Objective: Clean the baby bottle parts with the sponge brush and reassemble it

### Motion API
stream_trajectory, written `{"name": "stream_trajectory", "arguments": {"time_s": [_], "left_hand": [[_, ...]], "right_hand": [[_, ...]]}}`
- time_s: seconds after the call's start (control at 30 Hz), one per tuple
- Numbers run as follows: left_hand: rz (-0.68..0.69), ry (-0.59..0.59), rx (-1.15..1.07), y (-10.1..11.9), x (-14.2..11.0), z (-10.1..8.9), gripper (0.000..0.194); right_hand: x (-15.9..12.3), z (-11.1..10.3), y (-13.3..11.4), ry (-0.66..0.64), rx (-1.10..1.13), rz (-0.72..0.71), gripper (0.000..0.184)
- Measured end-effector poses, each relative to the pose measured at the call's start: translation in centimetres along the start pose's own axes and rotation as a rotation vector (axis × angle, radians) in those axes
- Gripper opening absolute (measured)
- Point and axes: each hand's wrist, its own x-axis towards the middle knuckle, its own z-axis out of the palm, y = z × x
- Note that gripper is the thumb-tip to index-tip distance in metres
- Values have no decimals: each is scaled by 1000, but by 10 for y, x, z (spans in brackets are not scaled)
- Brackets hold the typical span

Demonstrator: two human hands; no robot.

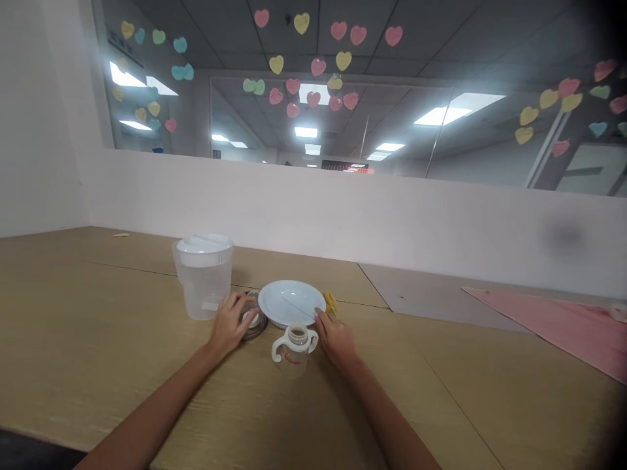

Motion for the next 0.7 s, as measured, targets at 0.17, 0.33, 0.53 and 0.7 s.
{"name": "stream_trajectory", "arguments": {"time_s": [0.17,0.33,0.53,0.7], "left_hand": [[-121,-185,178,-34,2,3,46],[-144,-288,294,-35,-2,12,54],[-139,-363,318,-35,-3,17,57],[-114,-382,306,-40,-3,22,58]], "right_hand": [[-2,3,5,-5,114,-53,36],[-4,3,6,-88,139,-126,40],[-5,5,5,-48,201,-198,35],[-4,12,9,90,201,-259,28]]}}
